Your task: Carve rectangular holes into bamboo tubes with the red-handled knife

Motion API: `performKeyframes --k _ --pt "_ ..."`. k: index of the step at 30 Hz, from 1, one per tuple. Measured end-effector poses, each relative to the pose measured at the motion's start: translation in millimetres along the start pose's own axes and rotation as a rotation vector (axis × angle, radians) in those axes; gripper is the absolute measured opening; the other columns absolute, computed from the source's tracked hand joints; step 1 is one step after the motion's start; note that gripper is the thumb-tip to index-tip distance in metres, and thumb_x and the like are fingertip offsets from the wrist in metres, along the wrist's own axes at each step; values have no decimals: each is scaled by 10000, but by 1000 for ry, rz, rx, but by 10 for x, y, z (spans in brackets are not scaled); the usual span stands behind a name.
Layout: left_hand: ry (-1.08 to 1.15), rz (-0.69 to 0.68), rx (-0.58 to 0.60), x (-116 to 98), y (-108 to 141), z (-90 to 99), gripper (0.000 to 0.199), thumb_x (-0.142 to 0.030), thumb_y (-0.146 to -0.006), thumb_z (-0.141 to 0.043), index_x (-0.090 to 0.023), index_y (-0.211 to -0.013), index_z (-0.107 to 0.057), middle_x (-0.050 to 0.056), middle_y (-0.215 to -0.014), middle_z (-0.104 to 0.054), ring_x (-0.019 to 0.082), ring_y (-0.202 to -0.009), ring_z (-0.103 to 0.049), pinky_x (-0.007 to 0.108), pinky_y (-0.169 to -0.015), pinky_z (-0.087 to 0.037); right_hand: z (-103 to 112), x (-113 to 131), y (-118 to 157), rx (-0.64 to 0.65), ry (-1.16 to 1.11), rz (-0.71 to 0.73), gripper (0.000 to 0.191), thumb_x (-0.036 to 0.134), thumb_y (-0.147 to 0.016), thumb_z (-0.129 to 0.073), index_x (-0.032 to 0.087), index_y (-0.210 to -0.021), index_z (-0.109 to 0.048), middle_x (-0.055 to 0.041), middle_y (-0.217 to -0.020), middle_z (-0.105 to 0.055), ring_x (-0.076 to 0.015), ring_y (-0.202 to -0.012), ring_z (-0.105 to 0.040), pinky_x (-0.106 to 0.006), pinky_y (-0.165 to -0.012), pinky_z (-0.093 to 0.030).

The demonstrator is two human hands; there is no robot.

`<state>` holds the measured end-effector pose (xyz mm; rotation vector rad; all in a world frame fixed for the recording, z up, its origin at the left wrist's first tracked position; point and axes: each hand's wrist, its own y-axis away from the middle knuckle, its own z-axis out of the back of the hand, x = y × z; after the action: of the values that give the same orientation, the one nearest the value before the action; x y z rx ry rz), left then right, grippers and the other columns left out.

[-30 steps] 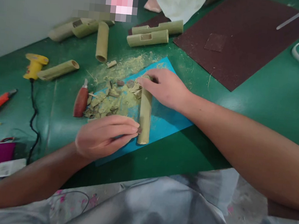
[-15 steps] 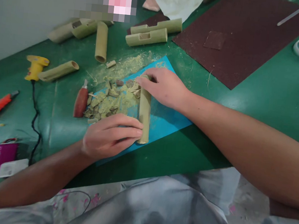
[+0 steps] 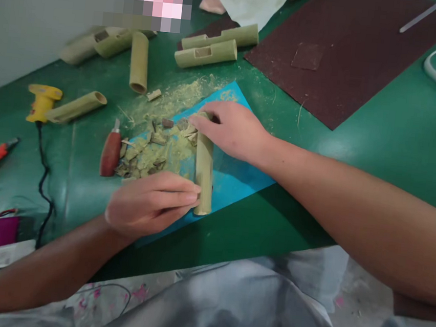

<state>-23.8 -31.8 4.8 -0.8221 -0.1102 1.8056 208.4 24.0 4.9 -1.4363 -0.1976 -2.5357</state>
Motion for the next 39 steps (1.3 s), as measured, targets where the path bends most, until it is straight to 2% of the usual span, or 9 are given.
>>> performKeyframes --k 4,7,12,16,23,29,34,39 --pt "20 -16 5 26 -23 33 149 -118 -1045 -700 -191 -1175 -704 100 -1100 -855 151 -1001 -843 232 -891 -705 -6 -9 -10 -1 10 13 495 243 -1078 -621 236 -650 -373 49 -658 -351 -134 -647 -329 -371 -648 -245" --pt "33 42 -2 -27 0 45 157 -111 -1026 -735 -197 -1156 -713 71 -1087 -858 134 -967 -843 212 -892 -697 -7 -1 -9 3 27 5 512 252 -1076 -624 236 -643 -352 43 -665 -353 -138 -654 -333 -379 -652 -239" --pt "23 72 -4 -110 23 45 165 -140 -1008 -783 -193 -1153 -726 52 -1109 -854 126 -958 -845 201 -915 -698 2 31 9 23 22 -31 458 263 -1088 -611 233 -674 -415 42 -684 -388 -137 -658 -352 -373 -656 -249" --pt "12 99 -34 -96 4 54 155 -129 -1021 -763 -216 -1143 -723 31 -1109 -853 131 -952 -847 224 -893 -716 11 25 10 21 30 -21 487 281 -1084 -628 234 -664 -385 35 -679 -369 -143 -662 -351 -379 -656 -240" --pt "62 106 29 -103 29 57 218 -141 -1005 -787 -230 -1195 -727 39 -1144 -860 121 -967 -840 199 -919 -704 16 7 13 25 22 -9 476 340 -1088 -622 236 -670 -419 28 -673 -361 -150 -670 -378 -373 -651 -252" --pt "52 108 -14 -82 0 36 195 -131 -1000 -786 -230 -1155 -722 28 -1129 -858 123 -978 -838 213 -928 -702 24 13 14 18 39 -15 495 342 -1074 -641 238 -657 -394 22 -656 -363 -156 -667 -375 -375 -642 -260" --pt "94 91 33 -97 46 62 192 -147 -1013 -778 -234 -1174 -720 41 -1126 -861 129 -960 -841 208 -905 -700 23 34 11 20 39 -42 476 285 -1070 -642 231 -652 -422 30 -656 -377 -142 -653 -371 -370 -644 -256" --pt "111 93 49 -20 -15 66 141 -154 -1039 -736 -243 -1148 -744 60 -1130 -870 158 -968 -855 246 -879 -723 19 14 6 7 41 1 496 354 -1071 -646 236 -652 -410 21 -644 -365 -152 -650 -366 -374 -629 -246"
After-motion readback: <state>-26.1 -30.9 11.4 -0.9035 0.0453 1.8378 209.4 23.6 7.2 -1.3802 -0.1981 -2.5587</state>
